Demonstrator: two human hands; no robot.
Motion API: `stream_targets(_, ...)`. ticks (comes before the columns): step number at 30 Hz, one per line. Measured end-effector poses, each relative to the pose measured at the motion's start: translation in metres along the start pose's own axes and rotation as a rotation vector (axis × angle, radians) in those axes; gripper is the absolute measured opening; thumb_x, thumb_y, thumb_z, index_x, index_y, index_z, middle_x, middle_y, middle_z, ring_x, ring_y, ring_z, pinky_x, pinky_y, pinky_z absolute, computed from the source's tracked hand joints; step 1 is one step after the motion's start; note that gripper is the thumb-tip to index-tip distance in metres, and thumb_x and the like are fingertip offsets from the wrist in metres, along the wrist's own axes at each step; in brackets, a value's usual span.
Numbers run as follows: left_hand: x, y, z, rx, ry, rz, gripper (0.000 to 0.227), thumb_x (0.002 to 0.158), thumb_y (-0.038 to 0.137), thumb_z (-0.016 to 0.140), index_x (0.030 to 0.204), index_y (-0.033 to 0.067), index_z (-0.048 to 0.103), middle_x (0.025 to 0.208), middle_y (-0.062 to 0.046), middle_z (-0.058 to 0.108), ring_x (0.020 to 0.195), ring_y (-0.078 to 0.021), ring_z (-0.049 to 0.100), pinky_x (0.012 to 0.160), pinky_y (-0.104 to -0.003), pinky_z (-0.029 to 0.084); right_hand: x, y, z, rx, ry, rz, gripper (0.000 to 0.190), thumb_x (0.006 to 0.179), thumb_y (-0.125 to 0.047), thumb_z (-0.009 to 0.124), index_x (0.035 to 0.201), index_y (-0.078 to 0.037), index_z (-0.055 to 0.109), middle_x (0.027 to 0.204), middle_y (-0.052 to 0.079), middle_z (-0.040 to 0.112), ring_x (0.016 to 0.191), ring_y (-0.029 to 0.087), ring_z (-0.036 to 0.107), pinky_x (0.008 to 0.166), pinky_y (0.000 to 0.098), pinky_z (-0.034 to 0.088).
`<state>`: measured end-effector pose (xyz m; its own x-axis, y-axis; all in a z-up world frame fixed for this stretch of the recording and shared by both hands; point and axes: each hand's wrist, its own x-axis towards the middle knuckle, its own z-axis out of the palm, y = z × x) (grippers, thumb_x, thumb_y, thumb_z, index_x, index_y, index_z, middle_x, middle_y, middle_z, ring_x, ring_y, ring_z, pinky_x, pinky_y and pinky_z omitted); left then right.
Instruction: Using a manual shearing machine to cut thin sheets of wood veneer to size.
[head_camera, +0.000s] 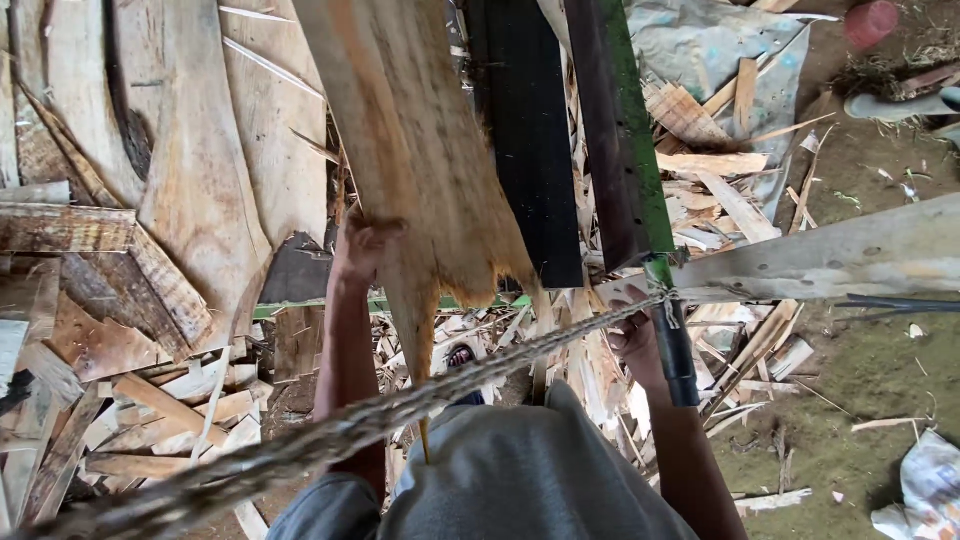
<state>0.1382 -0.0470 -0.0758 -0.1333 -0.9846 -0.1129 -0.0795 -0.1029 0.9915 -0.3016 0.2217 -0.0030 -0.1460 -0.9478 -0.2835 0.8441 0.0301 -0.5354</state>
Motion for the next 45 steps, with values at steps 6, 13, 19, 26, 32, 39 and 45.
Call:
stream_targets(6,-0.001,0.067,0.033,0.501,-0.129,0.515,0.011,0.096,0.012,0.078,0.086,0.0099,0.082,0.106,-0.008,0.080,0.089,-0.0140,0.078,0.072,-0.030,0.061,0.027,-0.016,0.008,0.269,-0.327,0.109,0.082,0.106,-0.058,0.053,0.153,0.009,0.044,0.124,0.024,0.068,0.101,0.030,0.072,0.085,0.0410,0.062)
stream_targets(13,0.012,0.118,0.046,-0.165,-0.082,-0.015,0.021,0.076,0.004,0.077,0.096,0.0027,0.080,0.095,-0.010,0.080,0.088,-0.0174,0.077,0.086,-0.030,0.062,0.029,-0.040,0.016,0.217,-0.235,0.193,0.071,0.107,-0.048,0.060,0.151,0.006,0.047,0.124,0.013,0.067,0.078,0.017,0.063,0.066,0.0318,0.053)
stream_targets(19,-0.020,0.173,0.090,-0.269,-0.185,0.015,0.040,0.072,-0.001,0.079,0.112,0.0011,0.076,0.098,-0.003,0.077,0.088,-0.0144,0.072,0.087,-0.028,0.059,0.018,-0.049,0.025,-0.003,-0.148,0.206,0.062,0.098,-0.033,0.065,0.146,0.001,0.047,0.119,0.009,0.064,0.068,0.012,0.050,0.055,0.0260,0.043)
stream_targets(26,-0.031,0.174,0.103,-0.402,-0.121,0.004,0.044,0.072,0.001,0.082,0.115,0.0015,0.074,0.101,-0.005,0.078,0.091,-0.0175,0.072,0.088,-0.033,0.059,-0.009,-0.064,0.032,-0.174,-0.047,0.292,0.039,0.093,-0.029,0.069,0.118,-0.003,0.055,0.086,0.010,0.063,0.060,0.012,0.055,0.047,0.0259,0.044)
stream_targets(32,-0.004,0.033,0.044,-0.316,-0.114,-0.015,0.032,0.083,0.003,0.082,0.112,-0.0068,0.076,0.114,-0.017,0.078,0.106,-0.0242,0.074,0.103,-0.037,0.057,-0.018,-0.088,0.054,-0.304,-0.079,0.313,0.024,0.091,-0.015,0.073,0.097,-0.001,0.055,0.075,0.005,0.056,0.057,0.011,0.053,0.045,0.0283,0.044)
stream_targets(39,-0.021,-0.089,0.011,-0.545,-0.111,-0.024,0.032,0.090,0.018,0.064,0.120,0.0125,0.073,0.110,-0.017,0.076,0.103,-0.0257,0.076,0.095,-0.036,0.062,-0.020,-0.101,0.069,-0.430,-0.082,0.332,0.021,0.088,-0.011,0.070,0.097,0.003,0.058,0.065,0.009,0.054,0.052,0.015,0.053,0.044,0.0302,0.046)
stream_targets(45,0.020,-0.089,0.034,0.027,-0.184,0.070,0.024,0.106,0.015,0.063,0.124,0.0019,0.072,0.115,-0.013,0.079,0.095,-0.0221,0.075,0.073,-0.038,0.058,-0.016,-0.093,0.059,-0.515,0.005,0.315,0.022,0.083,-0.007,0.071,0.097,-0.004,0.054,0.070,0.007,0.058,0.055,0.013,0.055,0.043,0.0309,0.046)
